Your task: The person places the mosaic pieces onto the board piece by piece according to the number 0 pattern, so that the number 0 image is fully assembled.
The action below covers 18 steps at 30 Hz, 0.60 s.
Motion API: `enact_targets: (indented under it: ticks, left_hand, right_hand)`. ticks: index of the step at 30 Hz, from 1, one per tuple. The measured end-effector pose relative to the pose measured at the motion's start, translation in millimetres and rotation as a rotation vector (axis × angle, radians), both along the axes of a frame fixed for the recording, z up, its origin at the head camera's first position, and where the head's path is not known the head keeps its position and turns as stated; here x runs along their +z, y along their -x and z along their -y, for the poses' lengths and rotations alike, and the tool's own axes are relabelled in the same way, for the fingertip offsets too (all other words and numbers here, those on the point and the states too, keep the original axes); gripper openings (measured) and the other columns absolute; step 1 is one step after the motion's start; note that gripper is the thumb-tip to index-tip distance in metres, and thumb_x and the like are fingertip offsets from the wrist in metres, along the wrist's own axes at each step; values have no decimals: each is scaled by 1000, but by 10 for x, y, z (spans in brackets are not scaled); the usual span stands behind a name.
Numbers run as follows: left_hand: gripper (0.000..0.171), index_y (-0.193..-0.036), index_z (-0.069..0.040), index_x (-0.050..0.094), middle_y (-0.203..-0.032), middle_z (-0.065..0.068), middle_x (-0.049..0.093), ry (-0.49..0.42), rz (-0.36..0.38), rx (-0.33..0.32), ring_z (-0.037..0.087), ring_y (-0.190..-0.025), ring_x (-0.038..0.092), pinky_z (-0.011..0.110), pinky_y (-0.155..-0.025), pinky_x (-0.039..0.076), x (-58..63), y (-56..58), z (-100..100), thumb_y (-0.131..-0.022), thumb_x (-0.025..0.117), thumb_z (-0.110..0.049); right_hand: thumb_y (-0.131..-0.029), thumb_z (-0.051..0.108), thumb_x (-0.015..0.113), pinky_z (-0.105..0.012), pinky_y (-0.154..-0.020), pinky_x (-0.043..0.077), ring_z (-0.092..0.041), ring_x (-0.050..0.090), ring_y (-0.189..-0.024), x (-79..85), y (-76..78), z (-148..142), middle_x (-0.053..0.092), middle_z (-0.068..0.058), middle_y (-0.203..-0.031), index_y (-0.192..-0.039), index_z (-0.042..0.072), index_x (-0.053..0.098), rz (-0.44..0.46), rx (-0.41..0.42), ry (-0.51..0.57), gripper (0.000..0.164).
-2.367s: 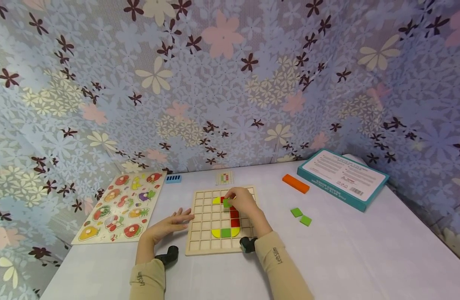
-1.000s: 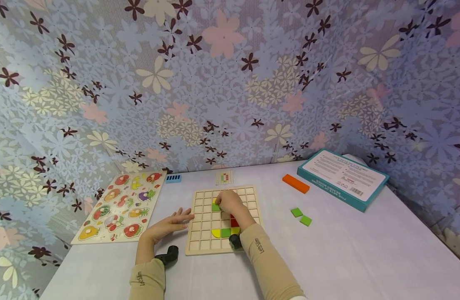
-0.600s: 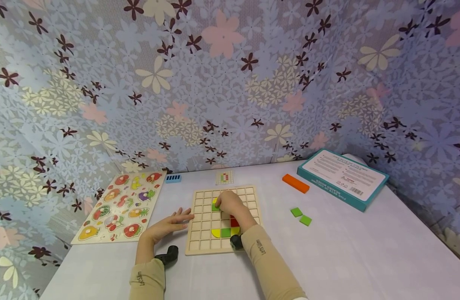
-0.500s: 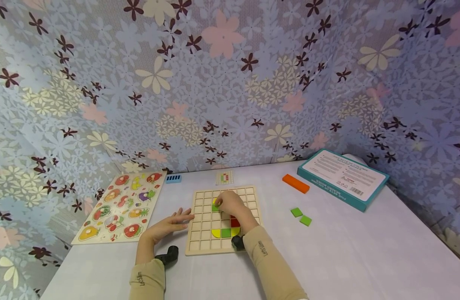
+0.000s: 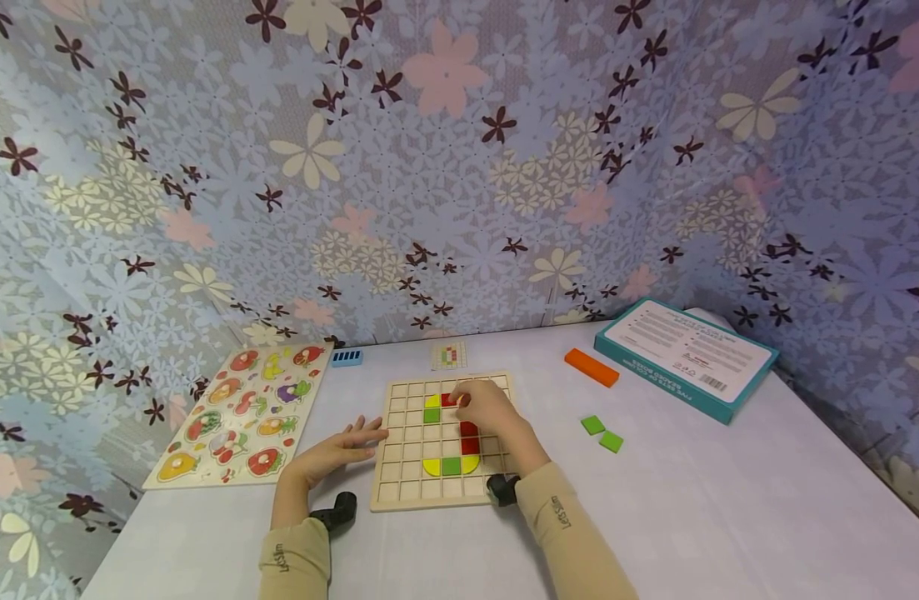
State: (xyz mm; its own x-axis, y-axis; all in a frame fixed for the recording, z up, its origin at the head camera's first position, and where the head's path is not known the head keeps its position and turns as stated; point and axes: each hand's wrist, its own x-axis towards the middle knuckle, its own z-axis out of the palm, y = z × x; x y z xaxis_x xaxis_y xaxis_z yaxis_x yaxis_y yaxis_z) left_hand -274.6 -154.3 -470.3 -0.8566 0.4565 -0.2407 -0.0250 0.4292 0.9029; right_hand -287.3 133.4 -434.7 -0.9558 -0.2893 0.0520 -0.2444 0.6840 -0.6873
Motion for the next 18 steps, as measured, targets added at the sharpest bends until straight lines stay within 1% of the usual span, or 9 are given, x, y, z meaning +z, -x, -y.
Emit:
enact_targets:
  ticks: [6,12,18]
  left_hand:
    - [48,-131,-11,53,-152,3,22,4,2,0,28,-141,-9,58,-109,-6,9,-17,0,-86,64,-24]
    - [48,-131,-9,53,-152,5,22,5,-4,-2,29,-141,-9,59,-108,-6,17,-22,-5,-86,64,-23]
    - [48,-131,-9,53,-152,5,23,4,-5,6,30,-141,-8,60,-108,-6,18,-18,-14,-86,64,-23]
  right_hand:
    - [-83,6,65,-31,-66,50,-19,57,-79,6,-51,-142,62,-5,-86,-104,4,67,12,-30,13,21]
    - [-83,5,64,-34,-68,49,-20,57,-79,19,-107,-269,61,-5,-85,-104,3,67,-6,-40,26,22]
    - [-83,5,64,-33,-67,48,-19,55,-78,18,-139,-402,60,-4,-84,-104,2,66,2,-65,31,21]
